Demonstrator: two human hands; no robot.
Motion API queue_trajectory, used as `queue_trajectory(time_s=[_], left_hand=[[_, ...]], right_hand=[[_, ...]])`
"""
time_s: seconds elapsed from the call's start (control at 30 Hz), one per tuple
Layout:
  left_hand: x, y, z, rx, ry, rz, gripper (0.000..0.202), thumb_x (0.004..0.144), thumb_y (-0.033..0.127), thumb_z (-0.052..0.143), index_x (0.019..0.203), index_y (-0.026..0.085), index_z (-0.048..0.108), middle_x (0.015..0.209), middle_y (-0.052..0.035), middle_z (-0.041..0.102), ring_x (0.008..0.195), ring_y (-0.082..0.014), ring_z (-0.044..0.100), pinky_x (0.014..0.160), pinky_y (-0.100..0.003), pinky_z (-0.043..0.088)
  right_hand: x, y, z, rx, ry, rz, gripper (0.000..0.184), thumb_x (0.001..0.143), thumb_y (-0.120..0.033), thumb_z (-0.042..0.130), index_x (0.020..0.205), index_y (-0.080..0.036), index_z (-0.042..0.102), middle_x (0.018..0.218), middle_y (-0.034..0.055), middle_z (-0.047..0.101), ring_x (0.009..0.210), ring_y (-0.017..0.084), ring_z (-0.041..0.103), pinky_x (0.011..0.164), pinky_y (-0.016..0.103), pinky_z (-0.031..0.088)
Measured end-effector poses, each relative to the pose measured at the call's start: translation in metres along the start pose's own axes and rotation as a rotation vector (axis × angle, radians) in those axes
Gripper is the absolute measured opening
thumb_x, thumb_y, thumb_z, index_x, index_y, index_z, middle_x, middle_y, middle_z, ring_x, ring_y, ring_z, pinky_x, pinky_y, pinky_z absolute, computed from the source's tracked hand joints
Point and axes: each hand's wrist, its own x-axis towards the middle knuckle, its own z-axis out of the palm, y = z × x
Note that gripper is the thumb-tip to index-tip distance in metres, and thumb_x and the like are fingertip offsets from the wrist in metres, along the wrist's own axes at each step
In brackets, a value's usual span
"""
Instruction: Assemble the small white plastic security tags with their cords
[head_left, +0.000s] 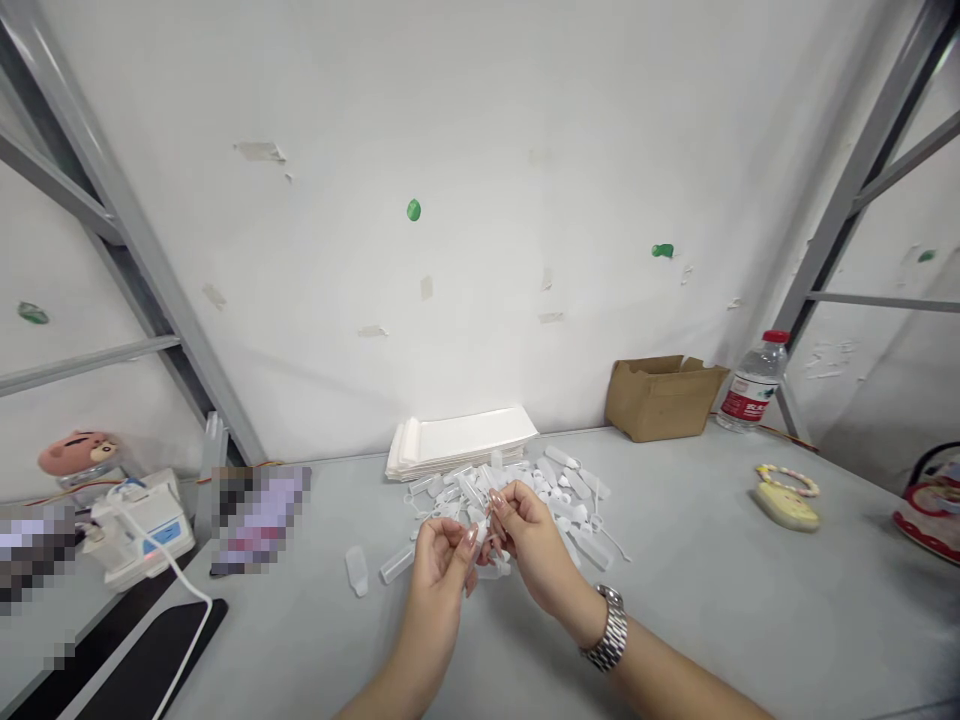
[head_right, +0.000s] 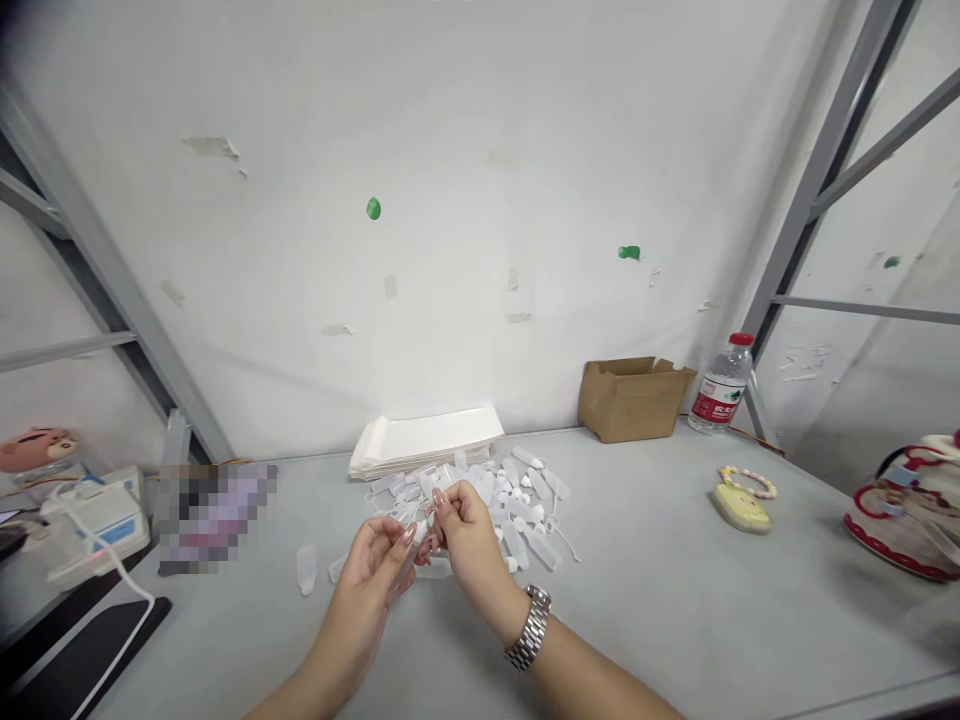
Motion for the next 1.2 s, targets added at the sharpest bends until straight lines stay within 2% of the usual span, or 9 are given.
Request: queue_trajectory(time_s=[0.4, 0.87, 1.2], left_hand=[[0.0006, 0.0001, 0.001, -0.028, 0.007, -0.003, 0.033, 0.065, 0.043, 0.064, 0.074, 0.022, 0.041, 0.07, 0.002, 0.059, 0.063, -0.0125, 0.056, 0.052, -0.022, 0.037], [0.0022, 0.0, 0.0, -0.013, -0.006, -0.033, 0.028, 0.07, 0.04, 0.062, 0.076, 0.022, 0.041, 0.071, 0.0017, 0.059, 0.065, -0.0124, 0.056, 0.055, -0.022, 0.037], [0.0005, 0.0014, 0.0014, -0.013, -0.015, -0.022, 0.03, 0.067, 0.04, 0.064, 0.074, 0.021, 0.041, 0.071, 0.0006, 0.058, 0.066, -0.0136, 0.056, 0.054, -0.022, 0.037]], right_hand=[[0.0007, 0.0001, -0.0011, 0.0, 0.018, 0.009, 0.032, 0.072, -0.045, 0.059, 0.063, -0.02, 0.041, 0.045, -0.0097, 0.041, 0.039, 0.008, 0.043, 0.04, 0.022, 0.037], [0.0005, 0.0002, -0.0004, 0.008, 0.021, 0.023, 0.032, 0.072, -0.045, 0.058, 0.064, -0.021, 0.04, 0.045, -0.0096, 0.042, 0.038, 0.008, 0.043, 0.041, 0.023, 0.038], [0.0002, -0.0049, -0.0004, -0.147, 0.016, -0.011, 0.032, 0.074, -0.045, 0.056, 0.063, -0.02, 0.039, 0.043, -0.0095, 0.043, 0.036, 0.009, 0.048, 0.04, 0.022, 0.035]])
